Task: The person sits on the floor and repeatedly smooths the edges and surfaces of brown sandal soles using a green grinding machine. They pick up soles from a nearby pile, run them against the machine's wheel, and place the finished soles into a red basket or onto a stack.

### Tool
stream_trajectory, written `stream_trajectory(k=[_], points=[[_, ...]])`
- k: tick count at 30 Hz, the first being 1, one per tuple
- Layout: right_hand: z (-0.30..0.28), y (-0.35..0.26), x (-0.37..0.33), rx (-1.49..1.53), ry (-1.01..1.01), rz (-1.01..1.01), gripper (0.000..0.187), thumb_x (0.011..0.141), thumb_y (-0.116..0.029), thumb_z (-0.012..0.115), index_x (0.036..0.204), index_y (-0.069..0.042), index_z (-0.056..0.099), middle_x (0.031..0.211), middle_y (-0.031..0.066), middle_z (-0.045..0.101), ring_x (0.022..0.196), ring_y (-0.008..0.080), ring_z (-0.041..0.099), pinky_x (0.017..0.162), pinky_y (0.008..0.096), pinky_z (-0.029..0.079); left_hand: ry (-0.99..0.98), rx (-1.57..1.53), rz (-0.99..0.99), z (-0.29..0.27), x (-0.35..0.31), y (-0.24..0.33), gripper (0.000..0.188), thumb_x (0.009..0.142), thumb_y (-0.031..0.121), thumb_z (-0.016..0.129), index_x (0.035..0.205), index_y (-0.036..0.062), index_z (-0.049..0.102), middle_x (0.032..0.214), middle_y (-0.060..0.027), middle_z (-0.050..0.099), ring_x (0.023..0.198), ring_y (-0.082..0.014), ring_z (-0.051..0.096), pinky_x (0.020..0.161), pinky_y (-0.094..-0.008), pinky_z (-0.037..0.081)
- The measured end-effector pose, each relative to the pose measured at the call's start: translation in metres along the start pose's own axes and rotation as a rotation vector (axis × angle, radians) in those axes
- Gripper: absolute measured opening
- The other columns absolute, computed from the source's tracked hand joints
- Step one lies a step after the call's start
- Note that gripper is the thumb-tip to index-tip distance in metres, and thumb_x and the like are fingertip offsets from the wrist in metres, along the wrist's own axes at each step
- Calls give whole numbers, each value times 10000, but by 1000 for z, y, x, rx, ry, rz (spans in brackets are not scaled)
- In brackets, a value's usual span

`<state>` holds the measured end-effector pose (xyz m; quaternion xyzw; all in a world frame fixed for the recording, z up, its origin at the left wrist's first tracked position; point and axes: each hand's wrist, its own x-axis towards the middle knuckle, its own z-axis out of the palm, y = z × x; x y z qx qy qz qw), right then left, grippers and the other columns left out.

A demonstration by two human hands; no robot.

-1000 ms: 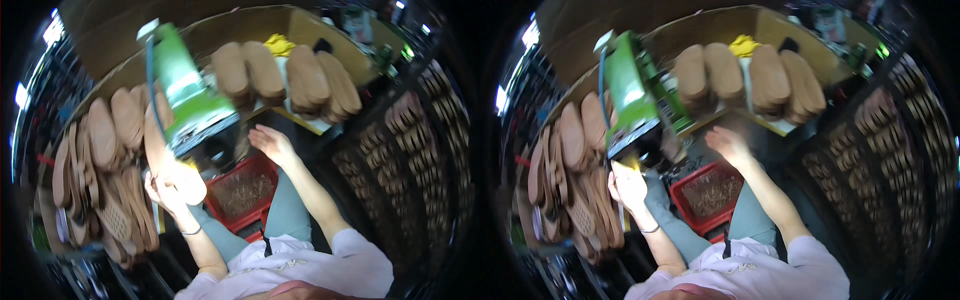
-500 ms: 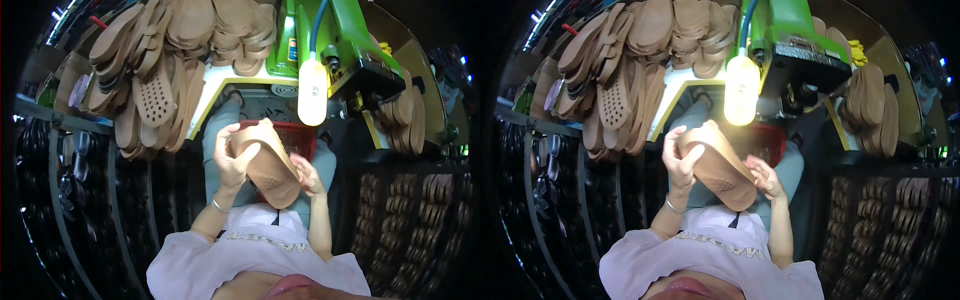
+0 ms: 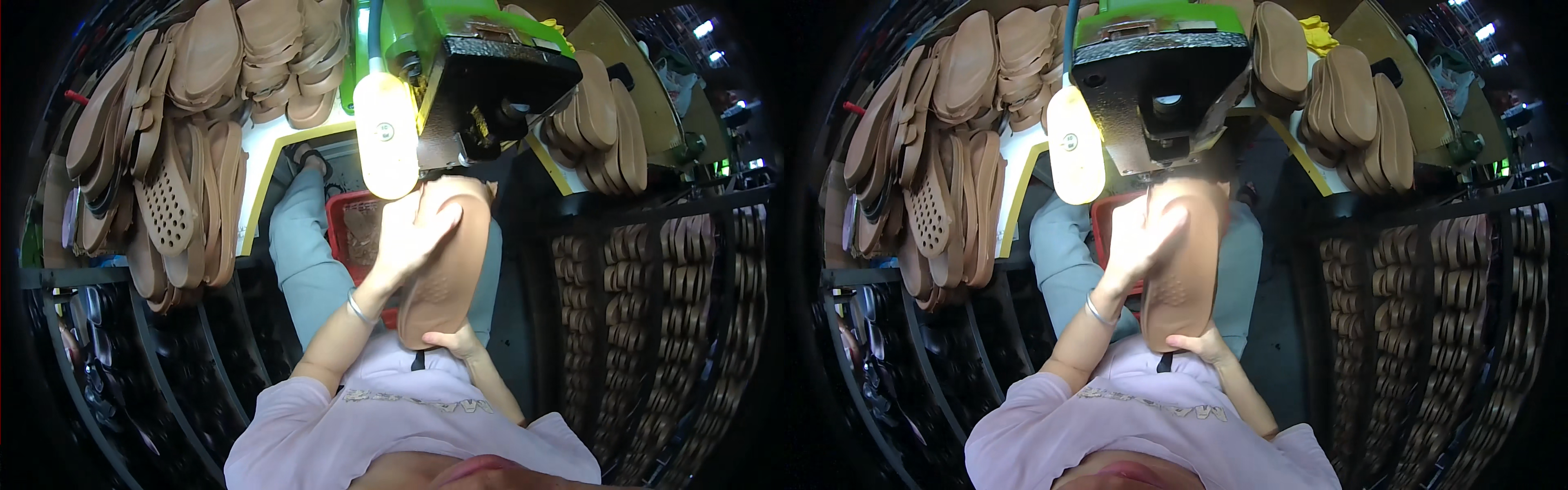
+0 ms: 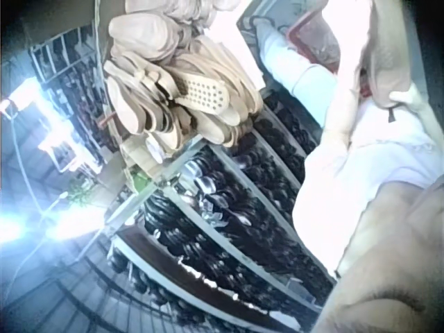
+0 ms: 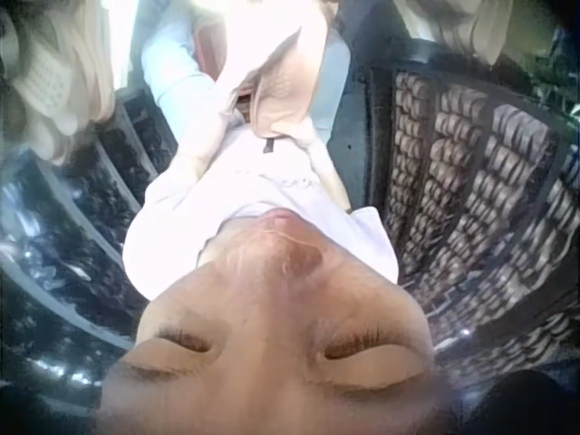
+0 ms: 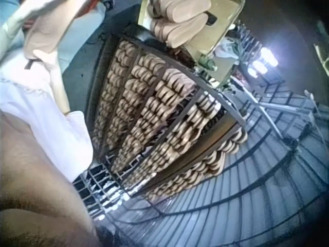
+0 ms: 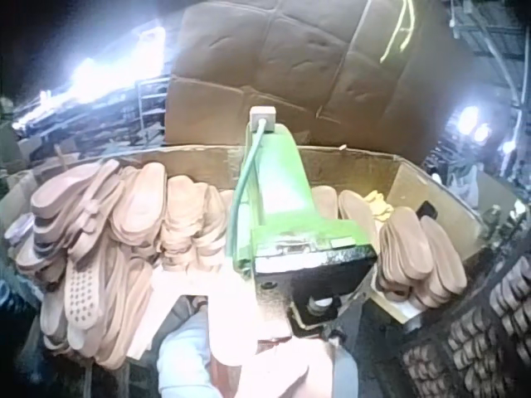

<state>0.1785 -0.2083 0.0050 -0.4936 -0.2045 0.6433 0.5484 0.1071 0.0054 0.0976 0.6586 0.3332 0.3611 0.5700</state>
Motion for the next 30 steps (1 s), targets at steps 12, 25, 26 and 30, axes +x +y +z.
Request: stream_trajectory(k=[12,25,26,30], points=[[-37,-20,-36,29,452,-312,464,705,-52,687,1126,70,533,1078,130,604,969,177,584,867,306,466,274,-288,1,-12,-17,-48,119,828,44,634,906,-46,627,743,43,537,649,-25,436,588,-187,364],[-77,-154,41,-45,588,-627,371,849,-92,578,1172,33,447,1097,120,538,1030,187,537,936,320,423,75,-275,-1,-37,-22,-35,276,845,50,609,1100,-55,593,1072,-102,619,979,-160,583,893,-291,448],[-78,-162,49,-51,568,-618,355,852,-89,577,1164,27,453,1088,113,540,1020,176,538,923,310,428,62,-263,10,-42,-23,-35,278,847,48,604,1106,-51,592,1092,-104,613,993,-162,579,901,-295,445],[-63,-183,75,-56,494,-617,301,858,-84,582,1123,8,474,1047,87,548,980,140,539,876,277,438,147,-293,82,-54,-24,-36,287,821,58,612,1061,-98,588,981,-117,653,869,-161,628,801,-270,496]])
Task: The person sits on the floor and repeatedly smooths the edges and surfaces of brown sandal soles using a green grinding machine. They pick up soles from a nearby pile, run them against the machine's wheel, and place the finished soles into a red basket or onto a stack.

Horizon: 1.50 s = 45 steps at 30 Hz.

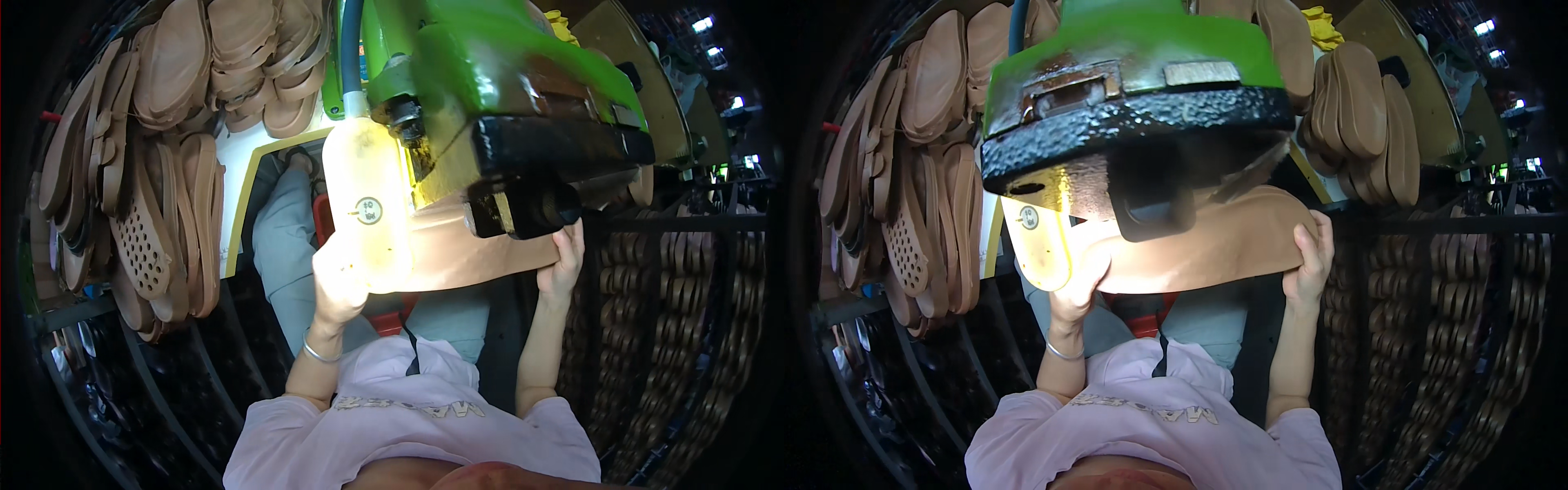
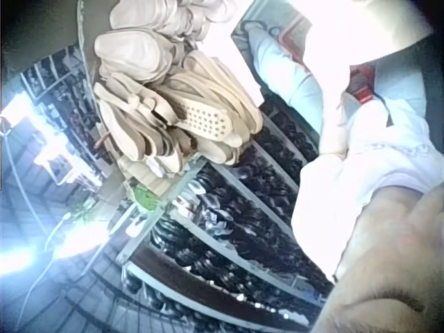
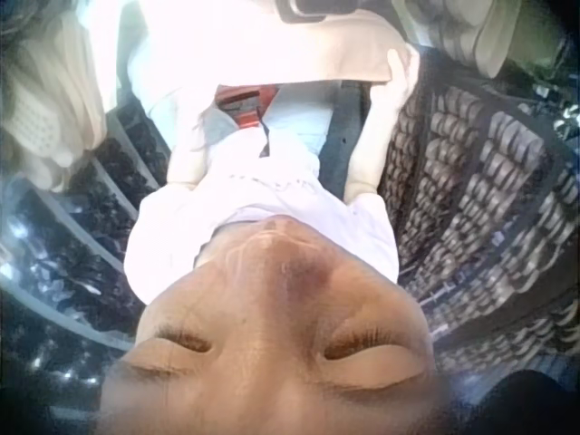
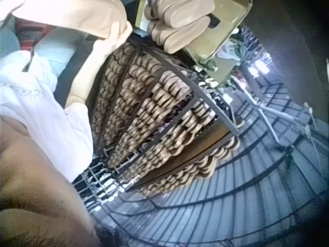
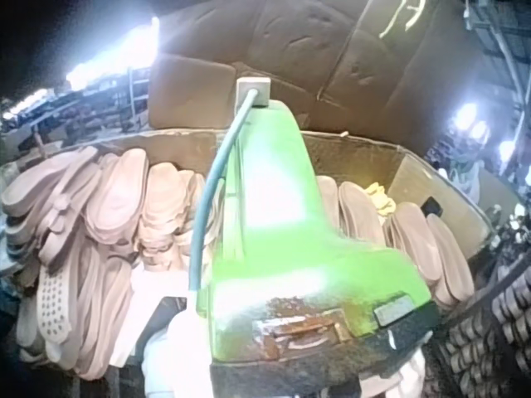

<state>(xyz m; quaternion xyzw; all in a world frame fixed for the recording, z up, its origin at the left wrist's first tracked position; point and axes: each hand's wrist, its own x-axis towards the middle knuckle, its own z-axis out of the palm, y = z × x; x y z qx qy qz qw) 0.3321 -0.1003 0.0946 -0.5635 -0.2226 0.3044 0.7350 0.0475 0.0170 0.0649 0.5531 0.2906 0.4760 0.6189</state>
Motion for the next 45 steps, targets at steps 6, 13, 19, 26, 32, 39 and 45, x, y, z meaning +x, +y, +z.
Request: stream_trajectory(k=[6,13,19,26,32,39,45], points=[[32,15,-10,57,-50,59,300,839,-71,581,1117,-15,481,1045,84,575,970,140,556,882,277,437,123,-111,-119,-28,-10,28,384,810,77,628,1136,-103,536,1022,-120,639,937,-155,615,839,-267,479],[62,23,-26,56,-171,75,401,811,-17,573,1202,25,494,1085,89,589,977,159,583,879,290,457,236,-86,-270,-72,-39,23,438,794,124,614,1155,-102,514,1040,-119,614,947,-143,583,872,-267,440],[88,23,-29,42,-258,56,411,746,70,612,1146,34,524,1036,99,615,900,168,620,807,281,494,289,-257,-411,-86,-91,5,457,769,139,652,1141,-74,496,1041,-109,601,956,-143,574,876,-276,440],[118,28,-16,0,-454,100,481,722,115,613,1185,73,488,1061,130,616,907,175,638,826,290,516,-257,-187,-511,-76,-103,-11,522,776,84,682,1232,-70,479,1138,-113,591,1049,-149,550,934,-291,418],[146,12,-24,-111,-500,-24,498,753,98,619,1228,70,473,1141,135,592,993,149,598,883,296,487,-207,-26,-187,1,4,6,417,806,59,676,1187,-59,554,1066,-108,647,985,-134,581,900,-279,446],[62,50,-116,-220,-357,290,457,765,-85,731,1148,48,520,1046,109,622,975,172,599,852,301,485,-119,-8,-168,34,12,-11,360,853,60,656,1183,-48,562,1111,-91,622,994,-148,584,882,-279,464],[-14,72,-183,-111,-252,645,414,731,-68,740,1071,51,537,1029,131,623,961,173,601,861,312,478,52,-35,-147,33,-13,-17,336,848,12,633,1157,-81,538,1075,-135,630,961,-164,605,870,-281,476]])
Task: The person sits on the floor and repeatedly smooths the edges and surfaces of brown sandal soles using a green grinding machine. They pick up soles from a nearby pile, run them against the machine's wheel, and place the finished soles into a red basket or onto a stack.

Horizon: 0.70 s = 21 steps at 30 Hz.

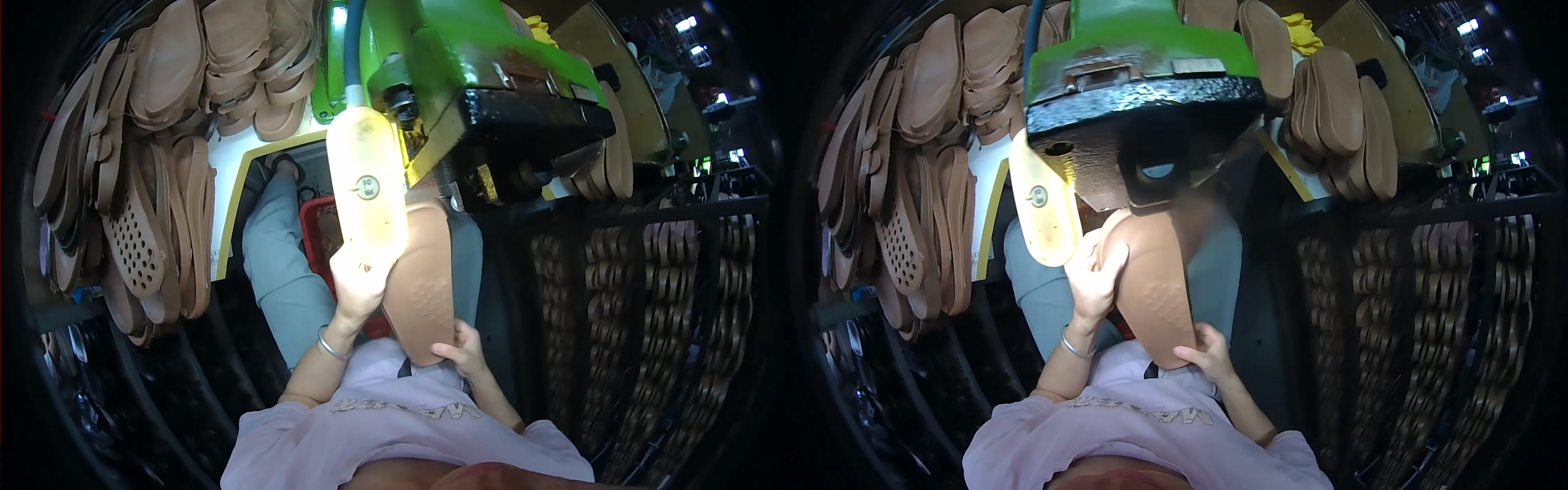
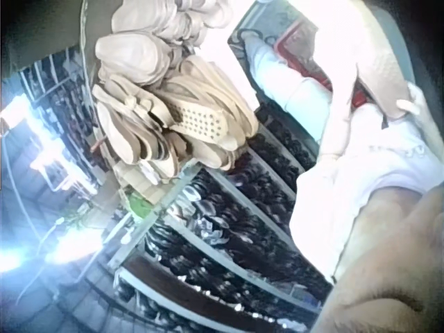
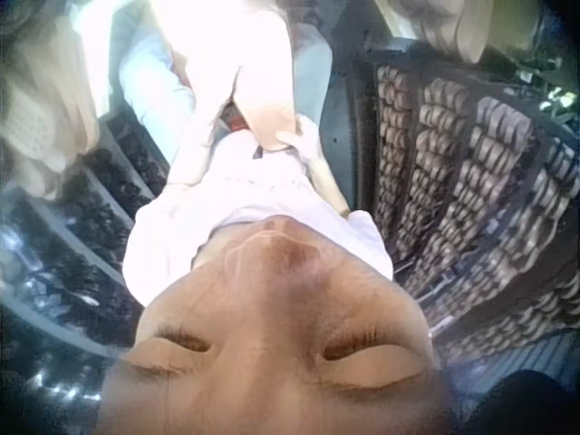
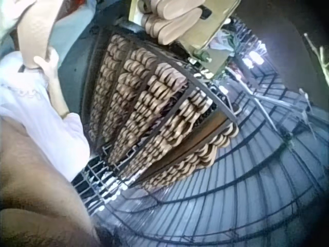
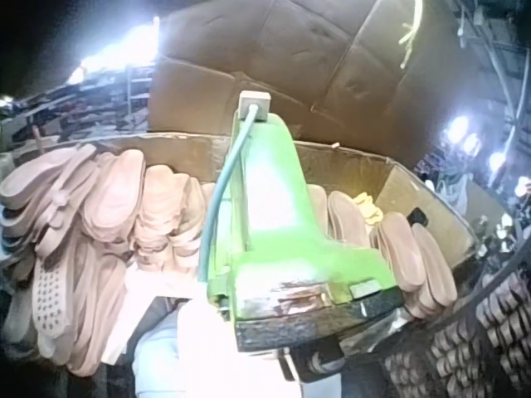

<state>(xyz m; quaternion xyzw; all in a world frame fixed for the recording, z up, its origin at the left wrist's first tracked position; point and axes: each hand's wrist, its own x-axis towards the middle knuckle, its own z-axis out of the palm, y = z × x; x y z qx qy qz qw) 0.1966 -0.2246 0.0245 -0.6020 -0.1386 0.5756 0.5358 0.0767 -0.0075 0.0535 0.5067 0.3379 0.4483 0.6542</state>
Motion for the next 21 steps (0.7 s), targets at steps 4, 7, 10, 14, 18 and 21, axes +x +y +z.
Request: stream_trajectory(k=[4,7,10,14,18,21], points=[[-18,-15,-13,137,134,-122,382,701,-25,715,1030,45,534,1020,138,625,919,164,609,836,295,481,13,-24,35,-4,-7,-7,365,840,-28,612,1183,-89,503,1088,-153,619,974,-178,609,880,-281,478],[-39,-29,-14,168,281,-269,418,697,-66,700,1057,48,521,1052,147,604,947,179,600,842,297,480,-26,-72,2,-3,-6,-5,413,834,-47,607,1221,-84,468,1131,-157,597,999,-178,602,892,-277,476],[-39,-66,-5,150,414,-425,411,752,-86,664,1119,27,518,1075,122,598,988,192,588,881,306,468,-71,-79,12,3,-3,-1,448,828,-56,613,1244,-77,447,1180,-161,569,1028,-175,588,894,-276,476],[-49,-110,24,20,465,-570,350,850,-99,594,1169,27,526,1082,104,601,1020,193,576,911,304,446,-129,-53,10,0,-1,-10,487,815,-62,635,1264,-61,445,1224,-164,538,1051,-177,572,884,-270,479],[-60,-158,68,-83,429,-643,323,864,-90,588,1160,29,540,1089,99,603,1011,174,578,889,290,450,-68,5,153,1,9,-11,415,796,-39,645,1192,-52,519,1120,-132,594,970,-173,598,844,-278,491],[-65,-192,99,-118,278,-634,343,826,-89,624,1140,22,545,1068,109,605,1022,185,569,919,297,425,16,-14,128,1,15,10,288,782,10,629,1056,-74,599,959,-114,657,859,-180,633,791,-282,499]])
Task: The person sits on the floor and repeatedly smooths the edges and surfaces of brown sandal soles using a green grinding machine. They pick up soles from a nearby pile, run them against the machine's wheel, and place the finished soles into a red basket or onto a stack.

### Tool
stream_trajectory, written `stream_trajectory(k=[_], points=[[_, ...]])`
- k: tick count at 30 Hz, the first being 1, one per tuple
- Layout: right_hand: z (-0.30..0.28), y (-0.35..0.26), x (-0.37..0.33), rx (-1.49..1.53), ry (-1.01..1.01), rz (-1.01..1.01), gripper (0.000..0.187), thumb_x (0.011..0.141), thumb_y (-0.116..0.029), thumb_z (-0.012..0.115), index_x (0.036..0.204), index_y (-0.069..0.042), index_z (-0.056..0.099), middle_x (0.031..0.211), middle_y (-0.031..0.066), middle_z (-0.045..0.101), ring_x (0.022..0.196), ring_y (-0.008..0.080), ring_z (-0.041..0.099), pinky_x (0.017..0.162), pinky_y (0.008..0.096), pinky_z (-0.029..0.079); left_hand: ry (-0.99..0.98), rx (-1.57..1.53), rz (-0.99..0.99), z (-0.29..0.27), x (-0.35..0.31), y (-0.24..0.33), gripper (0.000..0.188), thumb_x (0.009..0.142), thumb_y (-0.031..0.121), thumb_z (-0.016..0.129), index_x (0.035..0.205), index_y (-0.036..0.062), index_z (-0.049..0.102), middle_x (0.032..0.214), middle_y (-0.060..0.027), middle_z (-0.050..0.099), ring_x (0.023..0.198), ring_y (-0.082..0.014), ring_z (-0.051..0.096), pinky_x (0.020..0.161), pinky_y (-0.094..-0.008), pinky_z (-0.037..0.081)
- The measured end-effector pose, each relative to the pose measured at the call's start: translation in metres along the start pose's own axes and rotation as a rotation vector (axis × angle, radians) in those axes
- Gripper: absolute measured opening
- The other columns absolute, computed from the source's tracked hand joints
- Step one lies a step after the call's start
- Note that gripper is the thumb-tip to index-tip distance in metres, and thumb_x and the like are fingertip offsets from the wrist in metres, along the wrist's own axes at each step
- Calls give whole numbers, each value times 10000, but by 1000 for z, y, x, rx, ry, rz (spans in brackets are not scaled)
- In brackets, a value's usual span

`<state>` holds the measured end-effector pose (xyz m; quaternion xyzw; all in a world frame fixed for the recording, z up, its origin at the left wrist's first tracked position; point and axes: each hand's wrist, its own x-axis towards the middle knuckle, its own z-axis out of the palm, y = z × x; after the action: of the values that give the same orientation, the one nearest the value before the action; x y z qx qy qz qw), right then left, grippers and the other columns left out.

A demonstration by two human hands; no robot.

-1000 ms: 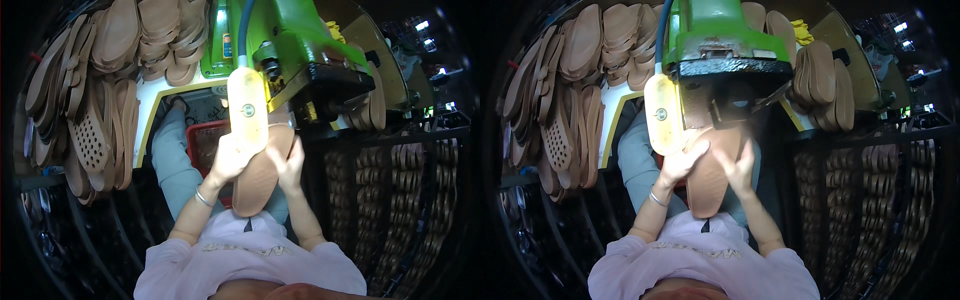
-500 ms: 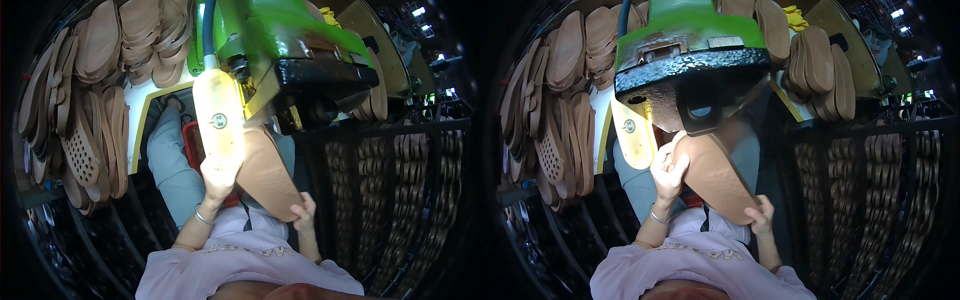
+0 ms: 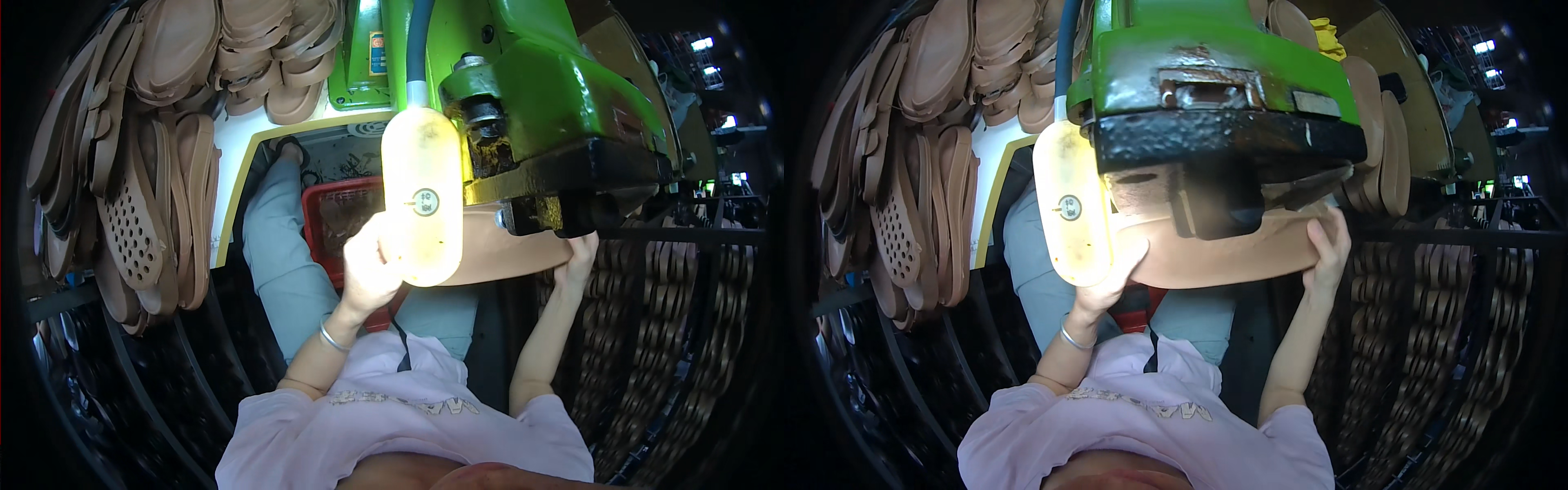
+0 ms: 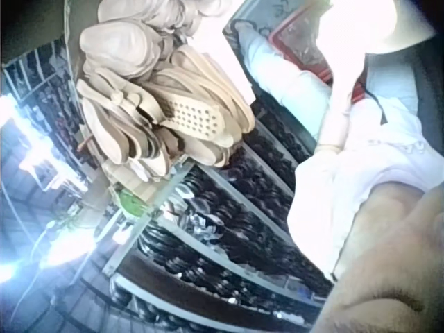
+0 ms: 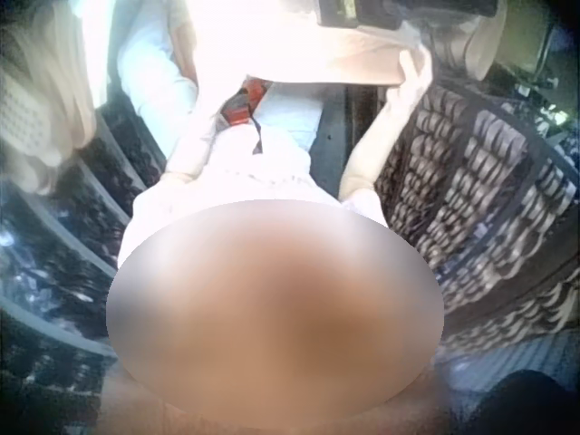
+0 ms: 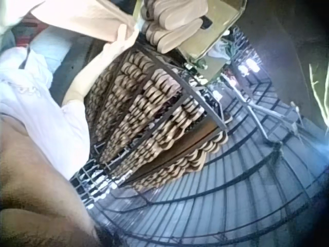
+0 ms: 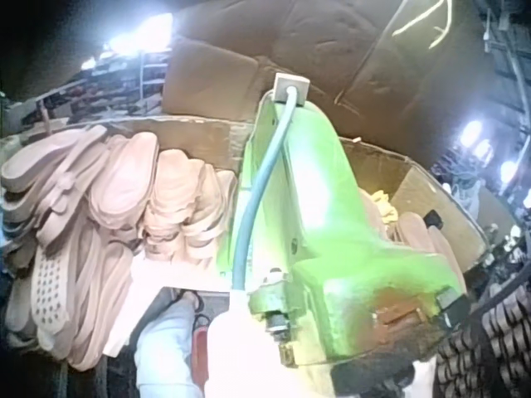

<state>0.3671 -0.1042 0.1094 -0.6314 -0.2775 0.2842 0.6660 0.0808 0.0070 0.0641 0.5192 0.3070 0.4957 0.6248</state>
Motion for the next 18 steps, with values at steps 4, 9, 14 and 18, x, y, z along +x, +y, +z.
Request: stream_trajectory(k=[4,9,14,18], points=[[7,18,36,53,-227,-136,269,825,-35,601,1087,6,555,1021,110,612,983,185,583,898,301,438,56,133,51,-19,7,26,241,794,5,643,1026,-58,614,954,-116,663,865,-160,634,787,-273,502],[-51,104,51,-38,-291,-224,380,887,-172,572,1236,-37,505,1144,94,582,1046,211,575,929,358,462,88,97,-40,-59,5,34,281,783,-12,651,1056,-62,615,985,-117,663,904,-159,629,825,-272,492],[56,61,1,47,-442,-136,309,869,-39,602,1170,18,557,1065,88,626,945,186,602,876,330,476,204,38,-87,-114,-6,38,319,805,16,652,1110,-63,602,988,-106,654,890,-138,617,834,-242,471],[101,39,-23,-331,-466,-230,290,849,-28,629,1114,62,555,1008,103,647,908,175,621,820,297,492,259,43,-120,-142,-17,42,313,821,30,641,1119,-51,590,967,-90,638,870,-129,600,820,-239,460]])
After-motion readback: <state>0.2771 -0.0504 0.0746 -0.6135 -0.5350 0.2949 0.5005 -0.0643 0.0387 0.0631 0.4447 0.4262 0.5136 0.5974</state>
